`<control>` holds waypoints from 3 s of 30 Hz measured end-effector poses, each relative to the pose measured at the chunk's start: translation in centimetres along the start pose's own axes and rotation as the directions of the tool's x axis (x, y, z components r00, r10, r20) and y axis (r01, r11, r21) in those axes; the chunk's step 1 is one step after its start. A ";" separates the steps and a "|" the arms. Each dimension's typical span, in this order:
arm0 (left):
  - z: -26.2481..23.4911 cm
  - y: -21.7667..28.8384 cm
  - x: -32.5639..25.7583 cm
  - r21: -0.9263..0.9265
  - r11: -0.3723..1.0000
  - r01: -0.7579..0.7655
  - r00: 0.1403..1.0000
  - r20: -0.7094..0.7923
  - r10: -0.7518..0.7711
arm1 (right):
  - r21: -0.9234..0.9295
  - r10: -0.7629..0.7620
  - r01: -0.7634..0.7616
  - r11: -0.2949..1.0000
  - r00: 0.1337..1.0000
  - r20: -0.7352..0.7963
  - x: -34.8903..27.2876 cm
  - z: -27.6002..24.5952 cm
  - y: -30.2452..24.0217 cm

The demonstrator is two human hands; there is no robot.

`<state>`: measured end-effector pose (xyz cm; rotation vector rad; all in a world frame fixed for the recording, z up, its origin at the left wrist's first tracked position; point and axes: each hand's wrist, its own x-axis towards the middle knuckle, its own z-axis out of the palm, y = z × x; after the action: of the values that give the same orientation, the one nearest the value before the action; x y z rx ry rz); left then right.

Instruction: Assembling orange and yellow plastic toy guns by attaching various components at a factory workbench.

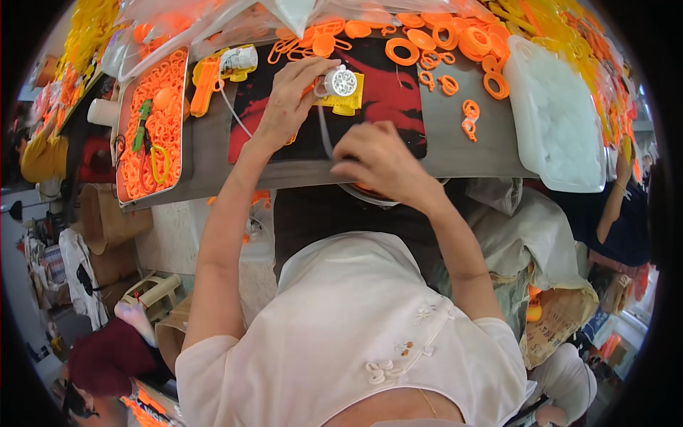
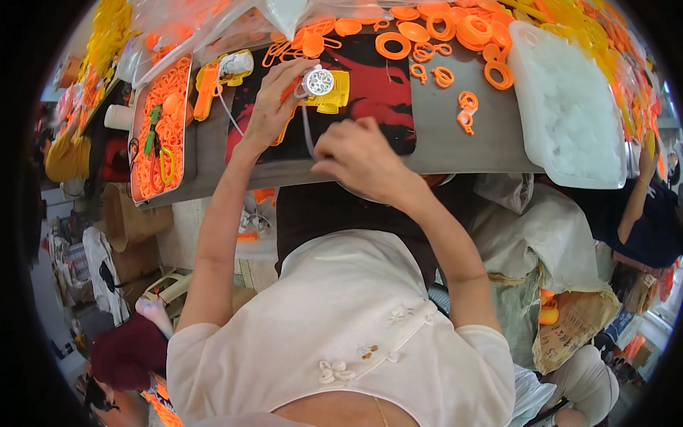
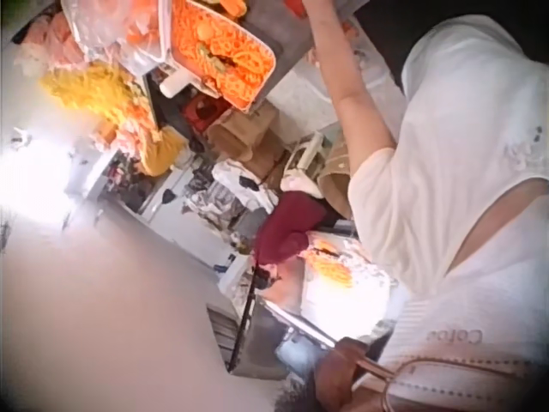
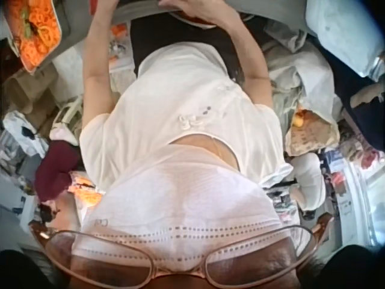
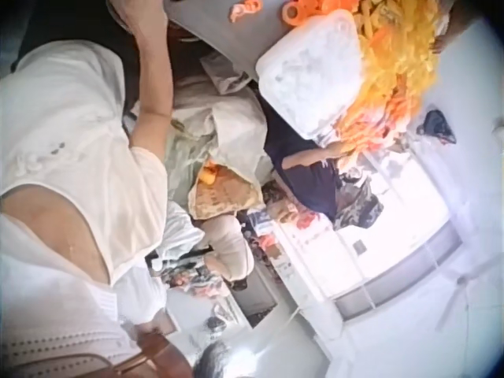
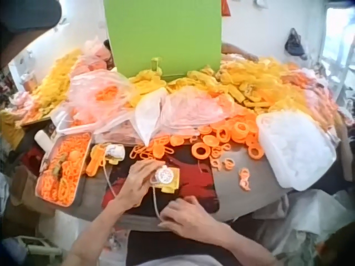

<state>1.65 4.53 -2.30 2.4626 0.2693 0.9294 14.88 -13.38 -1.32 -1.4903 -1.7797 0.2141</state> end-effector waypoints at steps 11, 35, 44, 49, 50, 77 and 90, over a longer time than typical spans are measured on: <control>-0.2 -0.4 -0.1 -0.030 1.000 -0.010 1.000 -0.003 0.010 | -0.023 0.197 -0.202 0.979 0.970 -0.141 2.7 1.8 5.1; -3.8 0.2 3.9 -0.070 0.997 -0.042 0.962 0.266 0.060 | 0.288 0.347 -0.302 0.909 0.930 -0.121 4.9 -0.5 2.8; -2.9 0.4 2.3 -0.237 0.941 0.242 0.966 0.150 -0.211 | 0.408 0.392 -0.278 0.870 0.891 -0.228 5.6 1.0 1.9; -2.4 0.1 1.8 -0.104 0.988 0.118 0.992 0.062 -0.111 | 0.342 0.387 -0.296 0.892 0.890 -0.240 5.7 0.7 1.0; -2.2 0.1 1.9 -0.106 0.988 0.115 0.992 0.063 -0.109 | 0.315 0.381 -0.299 0.901 0.893 -0.240 5.6 0.6 1.0; -0.4 3.7 -3.4 0.312 0.919 0.240 0.966 -0.173 -0.193 | -0.266 0.192 -0.213 0.940 0.976 -0.101 -0.8 -2.3 4.2; -0.5 0.7 -2.5 0.283 0.941 0.185 0.981 -0.105 -0.161 | -0.178 0.179 -0.241 0.954 0.935 -0.308 -2.1 2.4 0.6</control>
<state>-0.48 3.26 -3.03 2.6137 0.6854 0.9721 13.72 -14.25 -4.25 -1.7686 -1.4427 -0.0893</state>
